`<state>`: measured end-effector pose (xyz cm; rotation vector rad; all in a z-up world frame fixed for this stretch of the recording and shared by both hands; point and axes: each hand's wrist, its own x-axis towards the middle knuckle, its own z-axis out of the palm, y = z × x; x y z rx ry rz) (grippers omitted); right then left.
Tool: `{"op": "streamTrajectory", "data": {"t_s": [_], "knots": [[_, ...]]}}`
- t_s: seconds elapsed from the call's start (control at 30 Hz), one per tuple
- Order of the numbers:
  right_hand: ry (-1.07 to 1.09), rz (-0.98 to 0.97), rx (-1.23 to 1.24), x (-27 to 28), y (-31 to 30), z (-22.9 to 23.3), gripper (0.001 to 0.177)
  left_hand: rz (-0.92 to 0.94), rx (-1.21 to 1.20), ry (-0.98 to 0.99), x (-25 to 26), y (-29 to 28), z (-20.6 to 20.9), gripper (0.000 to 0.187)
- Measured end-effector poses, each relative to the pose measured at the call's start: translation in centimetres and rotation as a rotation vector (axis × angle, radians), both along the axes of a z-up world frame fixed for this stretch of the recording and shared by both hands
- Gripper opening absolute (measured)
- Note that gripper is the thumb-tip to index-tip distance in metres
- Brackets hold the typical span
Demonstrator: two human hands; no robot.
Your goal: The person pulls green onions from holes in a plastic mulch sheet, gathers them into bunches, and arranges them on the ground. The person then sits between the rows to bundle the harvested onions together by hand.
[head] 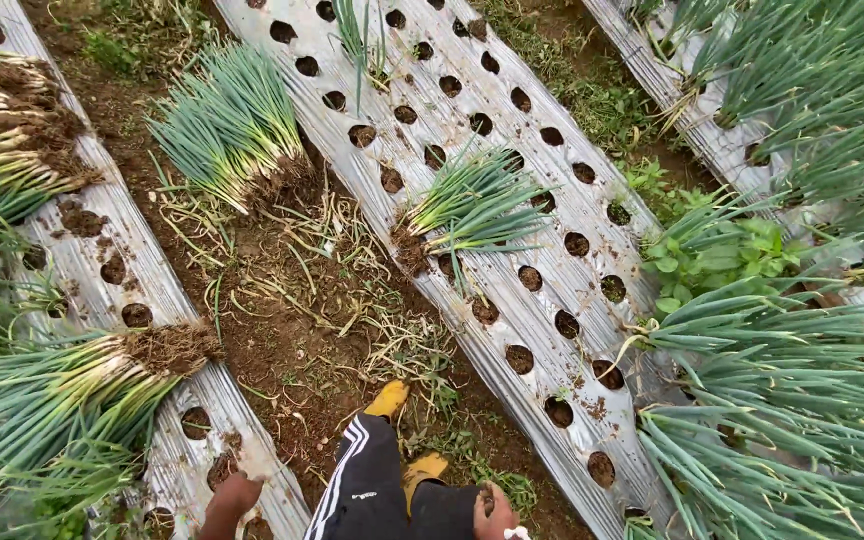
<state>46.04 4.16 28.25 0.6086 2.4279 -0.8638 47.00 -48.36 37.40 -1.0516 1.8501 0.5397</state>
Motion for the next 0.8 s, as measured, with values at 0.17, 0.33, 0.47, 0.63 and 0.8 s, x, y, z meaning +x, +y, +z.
{"op": "streamTrajectory", "data": {"t_s": [0.17,0.33,0.47,0.63,0.8], "knots": [[-0.013,0.087,0.075,-3.5,2.8,15.4,0.039,0.151,0.064,0.142,6.6,6.5,1.8,0.076],[0.088,0.173,0.038,-6.9,3.1,20.3,0.046,0.127,0.212,0.302,5.4,11.2,2.7,0.083],[-0.001,0.302,0.092,-8.2,1.8,18.9,0.043,0.179,0.207,0.359,5.0,10.1,4.8,0.08],[-0.036,0.443,0.128,-10.2,-0.8,19.2,0.039,0.473,0.146,0.415,6.8,7.4,5.4,0.075],[0.088,0.475,0.091,-13.8,-3.0,17.0,0.035,0.567,0.134,0.349,9.6,4.8,3.2,0.075]]}}
